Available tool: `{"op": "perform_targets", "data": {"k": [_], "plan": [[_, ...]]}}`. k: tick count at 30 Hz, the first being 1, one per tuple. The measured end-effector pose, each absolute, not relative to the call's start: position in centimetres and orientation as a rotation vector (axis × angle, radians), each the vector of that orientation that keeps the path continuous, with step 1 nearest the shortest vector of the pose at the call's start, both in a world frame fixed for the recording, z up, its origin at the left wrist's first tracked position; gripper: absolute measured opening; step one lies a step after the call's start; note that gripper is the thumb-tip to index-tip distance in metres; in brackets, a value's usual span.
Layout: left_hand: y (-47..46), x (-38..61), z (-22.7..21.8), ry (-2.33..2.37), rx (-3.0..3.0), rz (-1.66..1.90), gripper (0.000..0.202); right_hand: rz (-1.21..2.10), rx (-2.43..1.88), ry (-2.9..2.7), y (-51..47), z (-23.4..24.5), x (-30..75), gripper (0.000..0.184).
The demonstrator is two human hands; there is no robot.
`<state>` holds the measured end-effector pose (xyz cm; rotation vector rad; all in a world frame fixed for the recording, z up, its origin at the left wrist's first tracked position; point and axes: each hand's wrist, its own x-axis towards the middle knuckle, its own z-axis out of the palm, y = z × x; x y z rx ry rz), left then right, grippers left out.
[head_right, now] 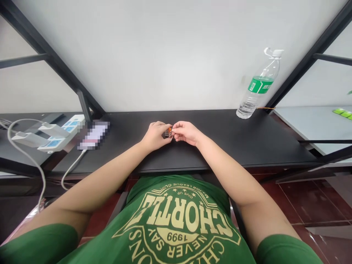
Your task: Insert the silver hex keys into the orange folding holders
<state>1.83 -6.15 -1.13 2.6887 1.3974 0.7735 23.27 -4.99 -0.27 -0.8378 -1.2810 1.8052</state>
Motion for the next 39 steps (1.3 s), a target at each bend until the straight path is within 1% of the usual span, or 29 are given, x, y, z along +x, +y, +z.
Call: {"op": "perform_targets", "data": {"k": [6,9,11,14,17,19,24,28,34,39], "plan": [[-6.4,2.0,-1.0,1.356,2.725,0.743,0.025,1.557,-0.974,-1.523,-4.8,-1.4,22.6,0.038],[-6.4,2.0,-0.9,1.357,2.724,0.717,0.030,1.441,-1.053,-1.627,-4.5,-1.4,23.0,0.033],[-6.3,1.9,-1.0,1.358,2.727,0.711,0.036,1.229,-1.183,-1.731,-4.2,-1.0,23.8,0.027],[-6.0,1.7,-1.2,1.362,2.719,0.707,0.043,0.707,-1.456,-1.893,-3.4,-0.4,25.5,0.018],[-5.7,1.4,-1.3,1.366,2.695,0.670,0.043,0.501,-1.653,-2.010,-2.6,-0.2,27.0,0.007],[-5.6,1.3,-1.4,1.366,2.685,0.644,0.042,0.453,-1.708,-2.110,-2.3,-0.4,27.5,0.005],[-5.6,1.4,-1.5,1.337,2.700,0.653,0.042,0.407,-1.722,-2.231,-2.0,-1.0,27.3,0.012],[-5.6,1.4,-1.3,1.344,2.696,0.652,0.042,0.367,-1.735,-2.284,-2.4,-0.5,26.9,0.016],[-5.7,1.6,-1.0,1.337,2.671,0.642,0.044,0.237,-1.894,-2.411,-3.1,0.3,26.4,0.008],[-5.7,1.6,-1.0,1.334,2.680,0.610,0.045,0.240,-1.862,-2.426,-3.2,0.2,26.4,0.005]]}}
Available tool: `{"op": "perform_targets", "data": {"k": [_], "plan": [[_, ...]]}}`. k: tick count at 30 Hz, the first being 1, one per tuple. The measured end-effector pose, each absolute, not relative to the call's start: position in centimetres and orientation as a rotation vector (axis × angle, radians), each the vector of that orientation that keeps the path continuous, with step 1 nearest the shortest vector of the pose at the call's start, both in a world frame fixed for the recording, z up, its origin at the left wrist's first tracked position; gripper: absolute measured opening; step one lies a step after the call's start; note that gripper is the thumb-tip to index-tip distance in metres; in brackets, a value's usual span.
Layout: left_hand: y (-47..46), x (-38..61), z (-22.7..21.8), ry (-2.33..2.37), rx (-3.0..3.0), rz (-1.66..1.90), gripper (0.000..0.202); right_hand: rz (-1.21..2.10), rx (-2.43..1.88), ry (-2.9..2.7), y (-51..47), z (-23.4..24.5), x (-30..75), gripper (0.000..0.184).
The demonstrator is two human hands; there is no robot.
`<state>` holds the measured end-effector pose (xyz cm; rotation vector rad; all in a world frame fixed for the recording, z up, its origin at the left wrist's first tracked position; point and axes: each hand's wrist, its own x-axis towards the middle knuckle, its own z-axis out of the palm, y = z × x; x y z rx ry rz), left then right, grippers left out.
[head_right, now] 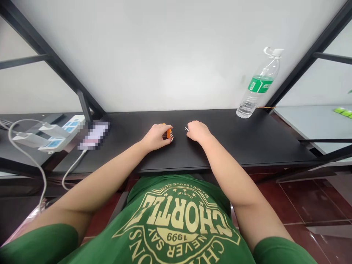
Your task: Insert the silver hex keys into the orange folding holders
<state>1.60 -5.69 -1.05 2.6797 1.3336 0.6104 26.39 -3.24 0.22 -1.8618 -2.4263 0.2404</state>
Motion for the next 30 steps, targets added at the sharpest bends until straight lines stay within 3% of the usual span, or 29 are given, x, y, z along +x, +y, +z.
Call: {"op": "perform_targets", "data": {"k": [9,21,30], "plan": [[-5.6,1.5,-1.2,1.356,2.670,0.612,0.046,0.262,-1.579,-2.373,-4.2,0.5,26.1,0.005],[-5.5,1.4,-1.4,1.353,2.679,0.619,0.046,0.654,-1.209,-2.342,-5.4,0.6,25.1,0.008],[-5.7,1.5,-1.4,1.344,2.718,0.595,0.046,0.746,-1.198,-2.274,-5.5,0.7,25.0,0.006]]}}
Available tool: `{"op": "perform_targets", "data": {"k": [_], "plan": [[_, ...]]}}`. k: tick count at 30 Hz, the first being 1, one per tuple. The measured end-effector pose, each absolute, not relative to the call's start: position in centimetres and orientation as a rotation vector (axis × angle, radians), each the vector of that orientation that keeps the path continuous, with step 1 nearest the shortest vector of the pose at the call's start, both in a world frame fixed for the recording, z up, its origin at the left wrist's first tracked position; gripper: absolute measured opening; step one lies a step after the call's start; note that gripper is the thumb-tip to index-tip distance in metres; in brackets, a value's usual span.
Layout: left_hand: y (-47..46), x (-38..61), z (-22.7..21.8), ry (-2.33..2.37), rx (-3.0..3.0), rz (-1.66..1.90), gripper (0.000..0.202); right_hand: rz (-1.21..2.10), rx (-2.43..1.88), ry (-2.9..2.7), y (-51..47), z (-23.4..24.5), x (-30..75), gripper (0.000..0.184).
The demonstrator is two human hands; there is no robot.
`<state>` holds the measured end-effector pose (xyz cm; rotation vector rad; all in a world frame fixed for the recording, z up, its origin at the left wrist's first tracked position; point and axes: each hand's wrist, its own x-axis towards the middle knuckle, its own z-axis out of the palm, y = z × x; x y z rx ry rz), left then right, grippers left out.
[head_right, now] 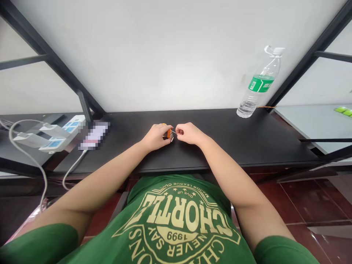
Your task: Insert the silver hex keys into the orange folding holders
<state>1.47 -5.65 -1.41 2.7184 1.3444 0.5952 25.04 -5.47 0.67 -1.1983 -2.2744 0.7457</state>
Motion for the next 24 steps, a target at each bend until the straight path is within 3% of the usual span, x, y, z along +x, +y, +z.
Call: {"op": "perform_targets", "data": {"k": [11,18,24], "plan": [[-5.85,1.59,-1.25,1.361,2.717,0.575,0.046,0.848,-1.222,-2.196,-5.65,1.09,25.26,0.006],[-5.94,1.67,-1.32,1.334,2.764,0.588,0.046,1.355,-1.241,-1.829,-5.48,1.28,24.97,0.007],[-6.20,1.99,-1.17,1.279,2.782,0.574,0.046,1.522,-1.205,-1.690,-4.94,1.14,25.23,0.012]]}}
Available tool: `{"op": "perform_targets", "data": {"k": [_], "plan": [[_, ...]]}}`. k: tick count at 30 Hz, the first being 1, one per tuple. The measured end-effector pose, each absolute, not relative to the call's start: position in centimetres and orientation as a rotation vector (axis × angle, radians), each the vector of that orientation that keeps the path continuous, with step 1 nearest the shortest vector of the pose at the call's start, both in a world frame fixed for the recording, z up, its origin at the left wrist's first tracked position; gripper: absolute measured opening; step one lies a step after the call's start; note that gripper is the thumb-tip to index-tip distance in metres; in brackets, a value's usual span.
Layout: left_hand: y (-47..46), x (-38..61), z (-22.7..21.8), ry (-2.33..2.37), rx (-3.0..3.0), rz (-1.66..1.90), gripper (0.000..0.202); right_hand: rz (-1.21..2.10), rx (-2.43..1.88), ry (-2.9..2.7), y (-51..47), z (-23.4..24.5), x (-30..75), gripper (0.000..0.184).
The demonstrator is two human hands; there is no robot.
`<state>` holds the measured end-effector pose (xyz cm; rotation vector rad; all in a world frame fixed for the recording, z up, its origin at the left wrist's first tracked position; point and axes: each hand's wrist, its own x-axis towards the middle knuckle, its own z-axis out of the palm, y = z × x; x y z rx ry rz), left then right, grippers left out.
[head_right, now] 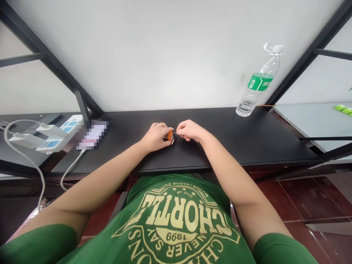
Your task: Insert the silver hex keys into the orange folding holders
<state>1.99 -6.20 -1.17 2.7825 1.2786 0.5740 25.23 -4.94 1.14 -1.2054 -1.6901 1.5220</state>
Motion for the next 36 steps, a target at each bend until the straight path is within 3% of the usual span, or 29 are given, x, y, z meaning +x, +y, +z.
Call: {"op": "perform_targets", "data": {"k": [7,15,23,31,36], "plan": [[-6.6,2.5,-0.7,1.285,2.771,0.571,0.037,1.553,-1.143,-1.557,-4.7,0.6,24.0,0.023],[-5.8,1.8,-1.3,1.246,2.667,0.719,0.029,1.825,-0.870,-1.334,-4.9,0.6,24.0,0.033],[-6.1,1.8,-1.2,1.203,2.709,0.751,0.031,1.717,-0.963,-1.449,-4.9,-0.6,23.1,0.045],[-6.2,2.1,-1.1,1.223,2.784,0.757,0.040,1.684,-1.092,-1.516,-5.2,-0.2,22.9,0.022],[-6.2,2.3,-1.3,1.238,2.819,0.696,0.058,1.614,-1.110,-1.576,-5.1,-0.4,22.6,0.013]]}}
